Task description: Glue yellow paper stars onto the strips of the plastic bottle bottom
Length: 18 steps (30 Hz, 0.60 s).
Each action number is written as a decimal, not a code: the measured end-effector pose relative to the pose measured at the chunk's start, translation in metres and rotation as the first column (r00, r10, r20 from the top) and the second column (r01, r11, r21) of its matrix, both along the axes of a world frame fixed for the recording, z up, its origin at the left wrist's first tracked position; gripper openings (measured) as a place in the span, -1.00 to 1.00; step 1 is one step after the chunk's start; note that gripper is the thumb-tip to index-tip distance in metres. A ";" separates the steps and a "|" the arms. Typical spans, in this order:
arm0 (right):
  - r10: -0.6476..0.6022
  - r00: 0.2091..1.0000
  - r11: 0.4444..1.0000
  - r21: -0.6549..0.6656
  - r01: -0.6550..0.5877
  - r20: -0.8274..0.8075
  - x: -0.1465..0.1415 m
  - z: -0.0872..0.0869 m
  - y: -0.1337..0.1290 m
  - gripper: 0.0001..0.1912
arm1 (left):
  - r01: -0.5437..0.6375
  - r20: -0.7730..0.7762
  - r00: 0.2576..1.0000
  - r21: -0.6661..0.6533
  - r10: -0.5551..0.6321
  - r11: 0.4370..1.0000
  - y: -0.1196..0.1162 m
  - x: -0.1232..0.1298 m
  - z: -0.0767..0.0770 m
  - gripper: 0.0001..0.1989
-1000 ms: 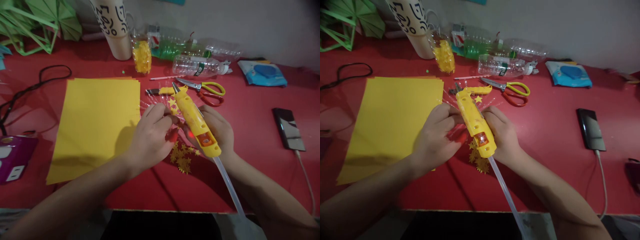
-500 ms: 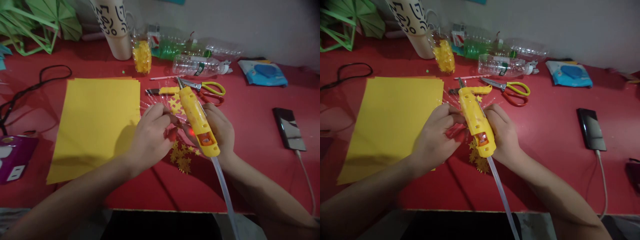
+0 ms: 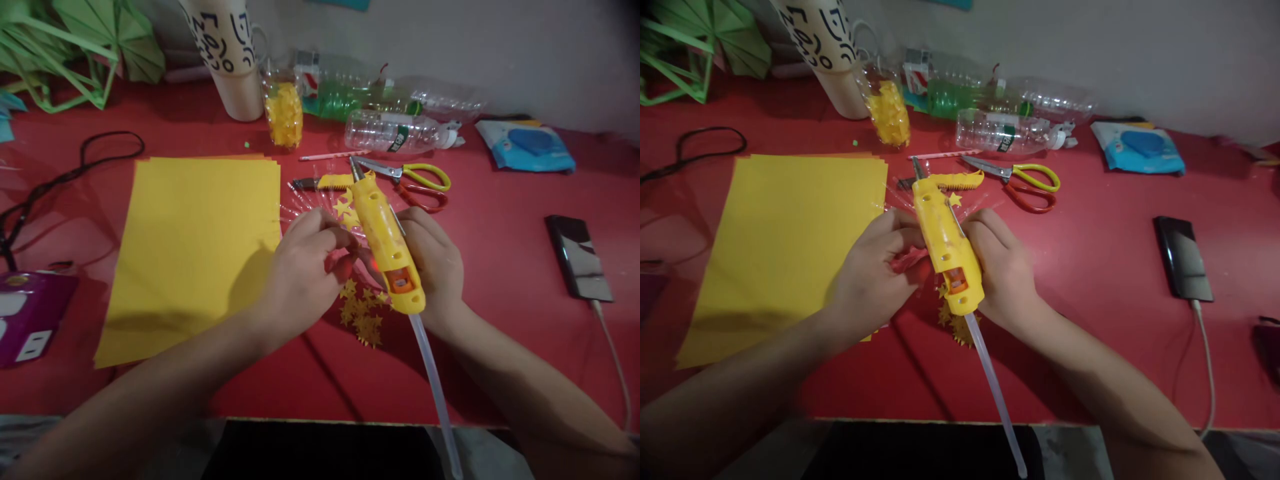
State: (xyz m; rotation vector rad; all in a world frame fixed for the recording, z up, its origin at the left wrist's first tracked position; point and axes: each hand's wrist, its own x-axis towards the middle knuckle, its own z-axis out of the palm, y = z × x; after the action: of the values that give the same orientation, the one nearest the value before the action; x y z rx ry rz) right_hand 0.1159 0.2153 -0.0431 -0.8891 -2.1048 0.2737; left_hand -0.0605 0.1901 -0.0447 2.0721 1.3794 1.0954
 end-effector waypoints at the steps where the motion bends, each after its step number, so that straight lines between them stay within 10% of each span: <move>1: -0.001 1.000 1.000 0.003 0.001 -0.001 0.000 -0.001 0.000 -0.79 | 0.000 0.002 1.000 -0.003 0.000 1.000 0.000 0.000 0.000 -0.88; 18: -0.009 1.000 0.997 0.079 0.010 -0.007 0.000 0.000 0.001 -0.79 | -0.010 -0.025 1.000 0.031 0.011 0.999 0.001 -0.002 0.001 -0.87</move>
State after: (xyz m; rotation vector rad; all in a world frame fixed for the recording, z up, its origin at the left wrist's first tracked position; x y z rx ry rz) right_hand 0.1159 0.2163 -0.0430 -0.8502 -2.0895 0.1865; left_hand -0.0621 0.1907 -0.0439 2.1094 1.3951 1.1058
